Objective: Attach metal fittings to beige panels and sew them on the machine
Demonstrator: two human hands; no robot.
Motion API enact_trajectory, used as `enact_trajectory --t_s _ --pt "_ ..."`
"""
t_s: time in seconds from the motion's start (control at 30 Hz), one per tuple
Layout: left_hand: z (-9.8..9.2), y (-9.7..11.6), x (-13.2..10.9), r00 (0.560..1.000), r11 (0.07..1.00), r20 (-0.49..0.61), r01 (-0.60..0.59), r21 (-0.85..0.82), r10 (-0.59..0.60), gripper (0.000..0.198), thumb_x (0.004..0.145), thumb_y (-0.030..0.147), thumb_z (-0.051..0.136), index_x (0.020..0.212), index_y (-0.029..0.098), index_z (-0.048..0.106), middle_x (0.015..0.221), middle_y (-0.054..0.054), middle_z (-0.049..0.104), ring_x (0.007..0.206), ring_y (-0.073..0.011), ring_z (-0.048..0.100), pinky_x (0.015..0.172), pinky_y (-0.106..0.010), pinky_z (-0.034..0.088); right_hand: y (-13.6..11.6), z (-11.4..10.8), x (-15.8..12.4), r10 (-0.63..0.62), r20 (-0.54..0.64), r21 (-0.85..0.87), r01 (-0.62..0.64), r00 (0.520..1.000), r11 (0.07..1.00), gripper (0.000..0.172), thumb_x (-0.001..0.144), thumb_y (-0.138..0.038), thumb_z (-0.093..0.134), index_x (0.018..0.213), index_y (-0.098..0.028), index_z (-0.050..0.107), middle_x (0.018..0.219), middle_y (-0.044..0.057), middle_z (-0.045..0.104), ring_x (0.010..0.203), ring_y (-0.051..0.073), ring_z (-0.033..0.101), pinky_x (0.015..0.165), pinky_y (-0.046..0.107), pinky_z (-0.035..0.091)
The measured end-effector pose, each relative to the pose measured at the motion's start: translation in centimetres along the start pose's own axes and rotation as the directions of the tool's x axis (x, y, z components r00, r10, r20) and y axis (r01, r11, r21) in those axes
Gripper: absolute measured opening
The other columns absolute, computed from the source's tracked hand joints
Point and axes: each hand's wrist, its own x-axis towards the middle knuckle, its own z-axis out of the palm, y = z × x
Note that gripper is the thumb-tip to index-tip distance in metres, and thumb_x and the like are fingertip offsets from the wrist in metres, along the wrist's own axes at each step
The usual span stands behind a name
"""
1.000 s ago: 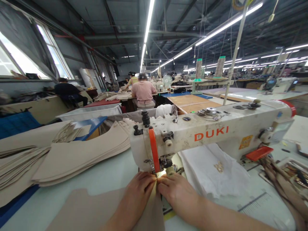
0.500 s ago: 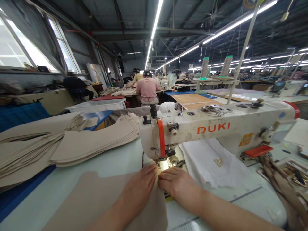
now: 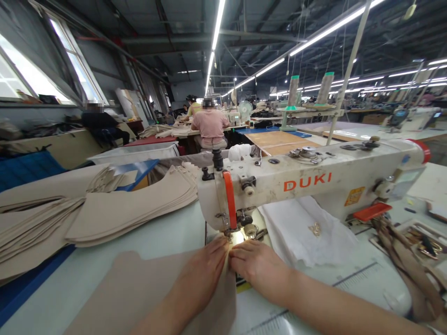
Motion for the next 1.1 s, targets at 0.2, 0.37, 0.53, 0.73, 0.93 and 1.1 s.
enact_trajectory --t_s 0.2,0.37,0.53,0.73,0.93,1.1 --pt "0.01 -0.08 0.16 0.994 1.000 0.108 0.007 0.030 -0.010 0.033 0.089 0.009 0.040 0.110 0.017 0.063 0.114 -0.008 0.069 0.112 -0.0202 0.060 0.099 -0.037 0.048 0.17 0.32 0.24 0.017 -0.004 0.003 -0.017 1.000 1.000 0.005 0.089 -0.018 0.059 0.090 -0.013 0.060 0.096 0.004 0.067 0.094 0.019 0.060 0.086 0.030 0.045" --pt "0.24 -0.41 0.31 0.995 1.000 0.099 0.012 0.019 -0.014 0.034 0.089 0.008 0.038 0.110 0.013 0.064 0.115 -0.012 0.068 0.111 -0.0213 0.061 0.099 -0.038 0.048 0.39 0.22 0.41 0.018 0.023 0.006 -0.019 1.000 1.000 0.006 0.089 -0.016 0.057 0.089 -0.012 0.061 0.096 0.005 0.067 0.096 0.019 0.060 0.089 0.029 0.045" --pt "0.24 -0.43 0.34 0.997 1.000 0.077 0.010 -0.005 -0.010 0.034 0.089 0.008 0.038 0.112 0.015 0.063 0.116 -0.010 0.068 0.113 -0.0190 0.060 0.101 -0.036 0.046 0.44 0.14 0.43 0.017 -0.002 0.015 -0.017 1.000 1.000 0.006 0.088 -0.015 0.058 0.091 -0.012 0.062 0.098 0.006 0.067 0.098 0.019 0.059 0.091 0.029 0.045" --pt "0.38 -0.46 0.17 0.998 0.998 0.052 0.040 -0.044 -0.038 0.033 0.090 0.011 0.038 0.110 0.015 0.063 0.114 -0.010 0.068 0.110 -0.0198 0.061 0.098 -0.037 0.049 0.19 0.19 0.25 0.023 0.007 0.040 -0.023 1.000 0.999 0.007 0.089 -0.015 0.057 0.091 -0.011 0.062 0.100 0.006 0.067 0.100 0.019 0.059 0.092 0.029 0.045" --pt "0.43 -0.39 0.08 0.998 0.999 0.051 0.034 -0.009 -0.033 0.034 0.089 0.009 0.036 0.109 0.014 0.064 0.114 -0.010 0.069 0.110 -0.0191 0.061 0.099 -0.035 0.049 0.14 0.17 0.13 0.030 0.021 0.060 -0.031 0.999 0.998 0.009 0.089 -0.016 0.057 0.093 -0.011 0.063 0.102 0.007 0.068 0.103 0.018 0.059 0.095 0.029 0.044" --pt "0.59 -0.44 0.42 0.998 0.999 0.054 0.045 -0.021 -0.044 0.033 0.090 0.011 0.037 0.109 0.017 0.064 0.113 -0.007 0.069 0.111 -0.0186 0.061 0.099 -0.036 0.048 0.27 -0.16 0.30 0.033 0.037 0.065 -0.036 0.999 0.997 0.009 0.089 -0.015 0.057 0.094 -0.010 0.063 0.103 0.008 0.068 0.104 0.018 0.059 0.097 0.029 0.044"
